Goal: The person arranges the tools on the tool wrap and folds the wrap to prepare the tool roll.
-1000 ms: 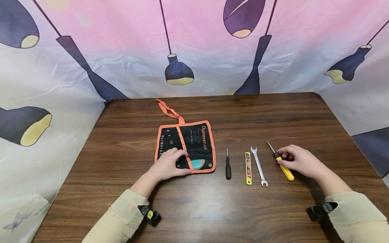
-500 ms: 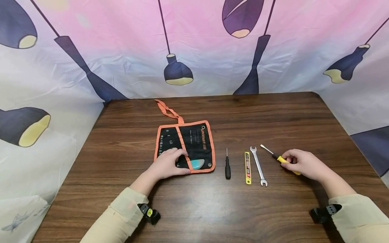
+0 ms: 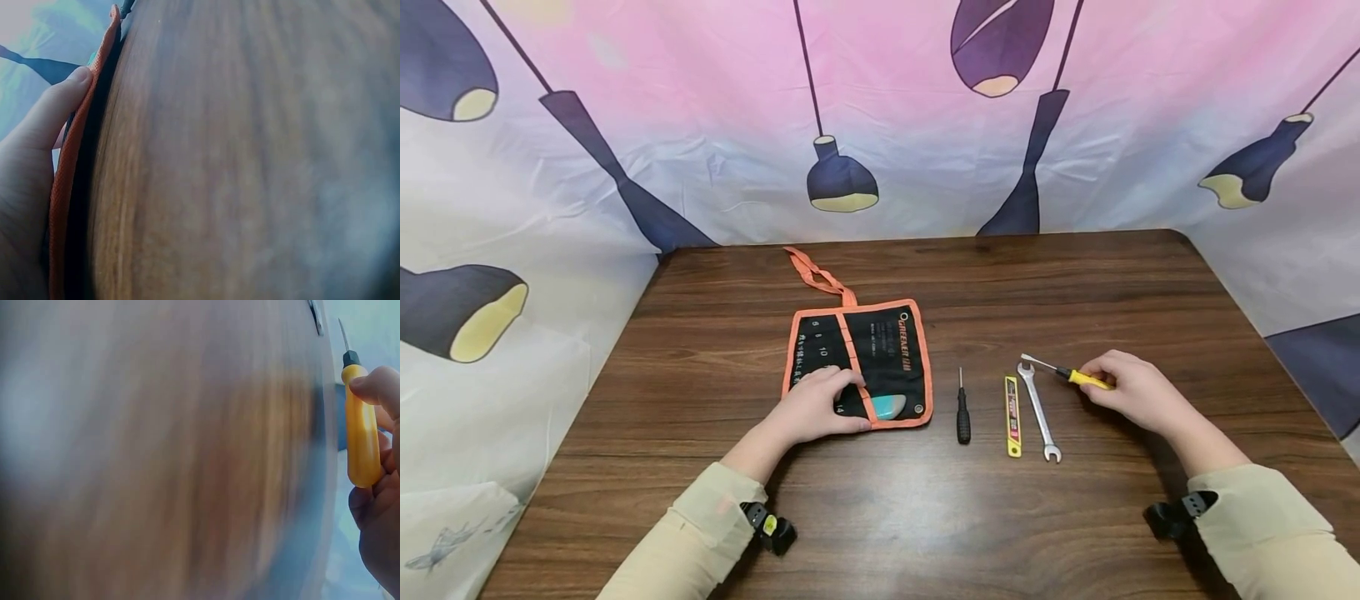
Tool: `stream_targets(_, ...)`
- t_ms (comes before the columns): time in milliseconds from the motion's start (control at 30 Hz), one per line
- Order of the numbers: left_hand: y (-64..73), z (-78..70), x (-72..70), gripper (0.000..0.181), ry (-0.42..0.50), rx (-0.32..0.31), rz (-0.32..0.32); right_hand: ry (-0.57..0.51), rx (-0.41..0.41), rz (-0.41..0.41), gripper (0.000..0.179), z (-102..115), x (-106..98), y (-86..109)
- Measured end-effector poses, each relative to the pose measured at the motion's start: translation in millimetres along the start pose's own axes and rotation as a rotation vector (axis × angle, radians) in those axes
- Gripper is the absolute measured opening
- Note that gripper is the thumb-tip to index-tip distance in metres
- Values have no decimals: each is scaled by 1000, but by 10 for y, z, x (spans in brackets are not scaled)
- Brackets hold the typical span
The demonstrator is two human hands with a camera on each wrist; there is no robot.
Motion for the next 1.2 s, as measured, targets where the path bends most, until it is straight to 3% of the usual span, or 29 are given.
stream_targets(333, -38, 7, -3, 56, 8, 17, 15, 21, -72, -12, 13, 255, 73, -260)
stream_targets(833, -71, 37, 3, 58, 13, -14, 29, 23, -233, 40, 14, 774, 251, -678)
stream_targets(1033, -76, 54, 7, 58, 7, -19, 25, 56, -326, 41, 16, 938, 350, -756)
stream_targets(1200, -75, 45, 4, 59, 7, -13, 20, 59, -333, 56, 16, 1009, 415, -783)
Point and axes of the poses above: each hand's wrist, its own y-axis away from the middle knuckle, its own x-axis out of the palm, z = x × y, the point moved 5 cm from there along -y, towards the middle knuckle, and after that the axes turned 1 degree about z, right-handed, at the moved point
